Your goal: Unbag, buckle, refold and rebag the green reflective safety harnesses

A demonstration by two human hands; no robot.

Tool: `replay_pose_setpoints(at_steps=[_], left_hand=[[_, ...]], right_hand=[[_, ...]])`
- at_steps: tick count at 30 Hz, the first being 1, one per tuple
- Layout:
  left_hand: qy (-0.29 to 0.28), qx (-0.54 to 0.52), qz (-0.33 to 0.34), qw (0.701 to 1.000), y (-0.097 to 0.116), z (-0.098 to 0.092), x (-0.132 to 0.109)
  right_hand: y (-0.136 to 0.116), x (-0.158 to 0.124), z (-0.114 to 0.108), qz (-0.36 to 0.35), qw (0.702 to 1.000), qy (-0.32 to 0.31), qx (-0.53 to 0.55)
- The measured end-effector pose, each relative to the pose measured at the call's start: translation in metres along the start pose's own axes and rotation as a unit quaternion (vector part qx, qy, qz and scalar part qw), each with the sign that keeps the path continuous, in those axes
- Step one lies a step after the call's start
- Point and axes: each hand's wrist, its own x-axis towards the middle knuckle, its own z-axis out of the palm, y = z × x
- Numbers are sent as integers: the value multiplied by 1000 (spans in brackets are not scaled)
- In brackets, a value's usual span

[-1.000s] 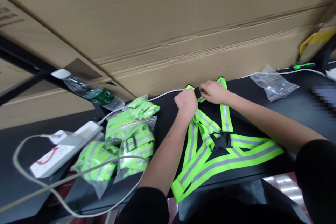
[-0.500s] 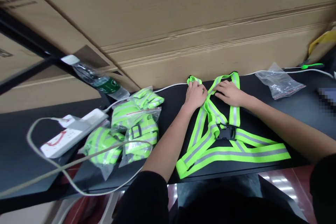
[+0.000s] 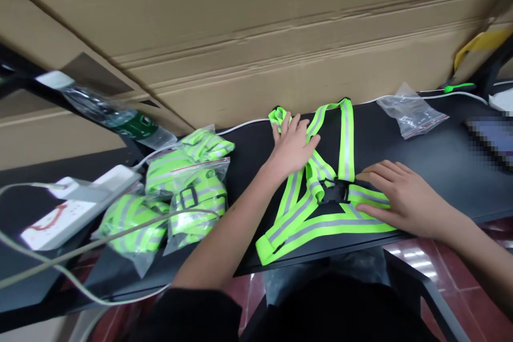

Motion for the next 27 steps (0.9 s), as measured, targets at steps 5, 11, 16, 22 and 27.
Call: replay_pose_setpoints(at_steps=[5,11,16,22,27], left_hand=[[-57,92,19,994,31,-18,-117],[-51,78,54,994,-9,14,-180],[-76,8,125,989,-36,13,-177],[-16,-12,183,983,-53,13,-179],[-3,17,225,974,-66,7,-185]], right_hand=[[-3,-22,25,54,998,-5,-35],[11,-33,38,5,1000,15,-12],[25,-39,33,-41,998,23,37],[44,-53,22,-22,994,22,108],[51,-63,15,18,993,30,113]])
